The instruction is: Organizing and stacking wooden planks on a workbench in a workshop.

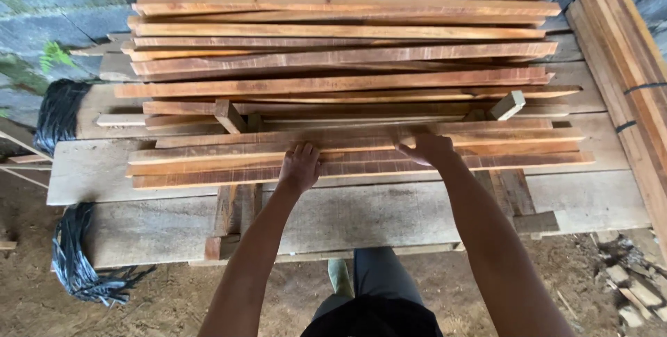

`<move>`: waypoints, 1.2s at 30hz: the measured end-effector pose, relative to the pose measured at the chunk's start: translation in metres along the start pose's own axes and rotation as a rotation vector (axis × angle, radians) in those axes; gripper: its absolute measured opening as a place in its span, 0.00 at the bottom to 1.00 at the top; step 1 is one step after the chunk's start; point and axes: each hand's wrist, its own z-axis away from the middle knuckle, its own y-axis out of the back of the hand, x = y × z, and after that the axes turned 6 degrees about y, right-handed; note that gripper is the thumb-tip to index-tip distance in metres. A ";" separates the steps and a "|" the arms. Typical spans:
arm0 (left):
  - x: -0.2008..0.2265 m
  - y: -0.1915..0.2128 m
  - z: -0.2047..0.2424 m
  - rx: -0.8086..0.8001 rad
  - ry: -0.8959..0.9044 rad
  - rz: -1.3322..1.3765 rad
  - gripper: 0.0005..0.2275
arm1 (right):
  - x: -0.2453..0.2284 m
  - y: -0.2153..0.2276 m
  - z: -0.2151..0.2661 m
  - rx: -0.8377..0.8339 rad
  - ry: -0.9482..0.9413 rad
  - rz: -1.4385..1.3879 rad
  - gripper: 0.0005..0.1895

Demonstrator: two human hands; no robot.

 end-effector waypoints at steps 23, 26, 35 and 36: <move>-0.104 -0.014 -0.174 -0.218 0.225 0.044 0.10 | 0.093 0.036 -0.186 0.238 0.047 0.032 0.26; -0.143 -0.033 -0.200 0.006 0.153 -0.032 0.07 | 0.102 0.041 -0.225 0.404 0.062 0.076 0.22; -0.207 -0.028 -0.285 0.132 0.172 0.010 0.10 | 0.117 0.085 -0.316 1.157 0.391 0.281 0.07; -0.213 -0.020 -0.294 0.102 0.183 0.029 0.12 | 0.118 0.088 -0.326 1.182 0.418 0.265 0.09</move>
